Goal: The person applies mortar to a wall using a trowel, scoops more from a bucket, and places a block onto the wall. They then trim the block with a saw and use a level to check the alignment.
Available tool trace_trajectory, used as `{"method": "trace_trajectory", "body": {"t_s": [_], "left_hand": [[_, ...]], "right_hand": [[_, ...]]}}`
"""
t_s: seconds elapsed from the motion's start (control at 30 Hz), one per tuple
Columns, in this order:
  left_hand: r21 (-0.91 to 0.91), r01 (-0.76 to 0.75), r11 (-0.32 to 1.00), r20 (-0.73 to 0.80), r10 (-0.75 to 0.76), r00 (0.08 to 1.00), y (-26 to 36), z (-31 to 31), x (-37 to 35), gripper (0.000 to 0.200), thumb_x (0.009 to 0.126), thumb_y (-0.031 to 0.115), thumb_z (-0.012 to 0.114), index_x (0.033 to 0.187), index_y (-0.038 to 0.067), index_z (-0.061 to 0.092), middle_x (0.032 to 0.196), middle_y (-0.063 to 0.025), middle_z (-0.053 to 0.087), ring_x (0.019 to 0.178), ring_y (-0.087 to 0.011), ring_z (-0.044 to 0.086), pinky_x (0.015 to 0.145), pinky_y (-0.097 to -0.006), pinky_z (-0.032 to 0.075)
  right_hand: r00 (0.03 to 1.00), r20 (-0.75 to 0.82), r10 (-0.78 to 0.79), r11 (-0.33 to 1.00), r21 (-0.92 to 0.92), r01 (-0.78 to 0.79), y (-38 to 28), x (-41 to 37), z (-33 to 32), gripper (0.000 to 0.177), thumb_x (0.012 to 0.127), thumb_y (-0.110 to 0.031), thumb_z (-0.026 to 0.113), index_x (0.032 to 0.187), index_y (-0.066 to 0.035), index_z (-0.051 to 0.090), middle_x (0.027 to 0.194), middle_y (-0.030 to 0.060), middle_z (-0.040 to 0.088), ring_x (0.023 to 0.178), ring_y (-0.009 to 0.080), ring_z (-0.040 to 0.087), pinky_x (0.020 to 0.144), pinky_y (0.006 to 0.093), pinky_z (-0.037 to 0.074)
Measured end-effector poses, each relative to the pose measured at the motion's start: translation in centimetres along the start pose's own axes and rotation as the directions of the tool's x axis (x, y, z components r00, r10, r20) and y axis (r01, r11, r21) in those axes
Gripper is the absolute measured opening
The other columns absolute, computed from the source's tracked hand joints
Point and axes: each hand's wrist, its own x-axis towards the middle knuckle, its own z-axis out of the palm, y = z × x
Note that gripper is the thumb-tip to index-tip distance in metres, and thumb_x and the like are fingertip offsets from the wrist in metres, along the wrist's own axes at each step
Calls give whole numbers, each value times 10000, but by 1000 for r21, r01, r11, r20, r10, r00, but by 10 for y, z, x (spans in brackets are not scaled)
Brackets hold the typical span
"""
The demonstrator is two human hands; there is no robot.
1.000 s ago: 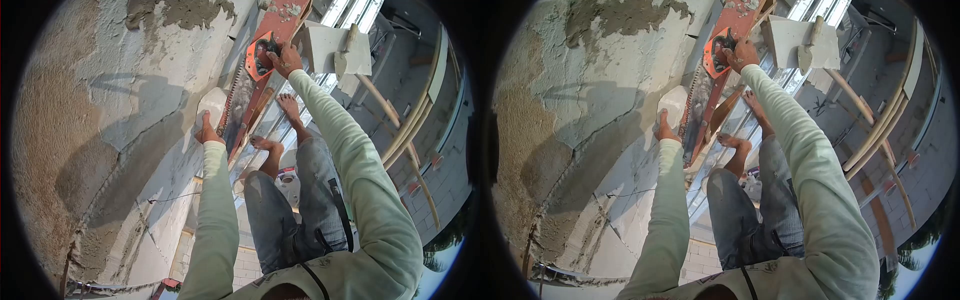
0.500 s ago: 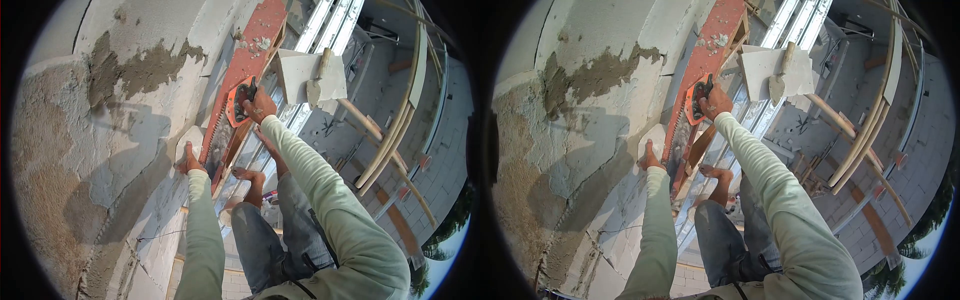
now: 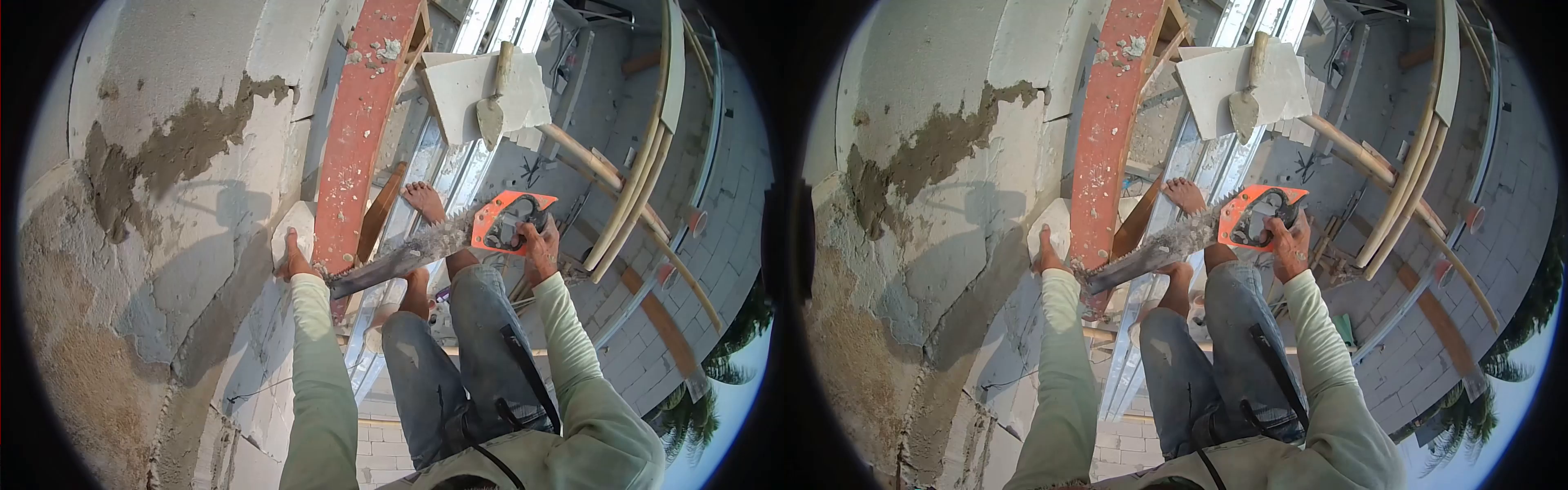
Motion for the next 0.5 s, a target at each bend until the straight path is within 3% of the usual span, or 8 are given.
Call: {"method": "trace_trajectory", "body": {"t_s": [0.07,0.13,0.27,0.33,0.43,0.47,0.5], "left_hand": [[-6,8,1000,0,-8,1000,4,-1,-8,1365,531,525,831,1456,-44,3,1408,-224,302,1170,-370,497,864,-507,521],[-102,10,995,73,-2,997,5,-2,-6,1028,625,365,817,1335,-77,219,1363,-180,451,1142,-308,518,965,-467,433],[-199,-4,980,116,27,993,1,2,-3,1076,621,340,820,1339,-81,138,1318,-195,486,1136,-311,526,970,-463,437],[-49,-86,995,-66,83,994,4,2,-9,1102,604,322,831,1318,-73,91,1282,-210,501,1086,-314,559,959,-460,455],[-93,-63,994,-14,62,998,-2,1,13,1106,571,327,848,1294,-65,108,1277,-229,478,1086,-316,553,949,-470,468],[-78,-61,995,-44,58,997,-4,2,15,1094,558,323,851,1287,-61,131,1276,-235,463,1077,-325,552,939,-481,473],[-78,-69,995,-49,65,997,-2,3,10,1094,558,323,851,1287,-61,131,1276,-235,463,1077,-325,552,939,-481,473]], "right_hand": [[992,-125,17,999,34,-12,17,-7,-49,174,811,-87,594,954,-36,507,732,35,537,601,154,534,578,305,440],[980,-197,37,994,111,-15,34,-12,-88,120,806,-71,584,899,-31,519,726,31,533,609,151,532,579,295,436],[953,-280,117,971,233,-51,86,-17,-149,84,799,-61,577,866,-27,539,730,28,535,612,144,527,582,272,439],[956,-255,146,953,295,-67,98,-22,-163,84,802,-67,578,869,-26,548,734,28,535,615,141,526,580,268,440],[931,-322,175,921,387,-39,124,-37,-200,104,814,-97,582,876,-15,569,756,31,542,619,132,512,568,271,433],[968,-215,129,896,443,-21,145,-39,-233,164,824,-119,586,947,-11,585,836,48,606,692,145,577,612,281,477],[969,-210,132,893,450,-24,149,-44,-239,164,824,-119,586,947,-11,585,836,48,606,692,145,577,612,281,477]]}}
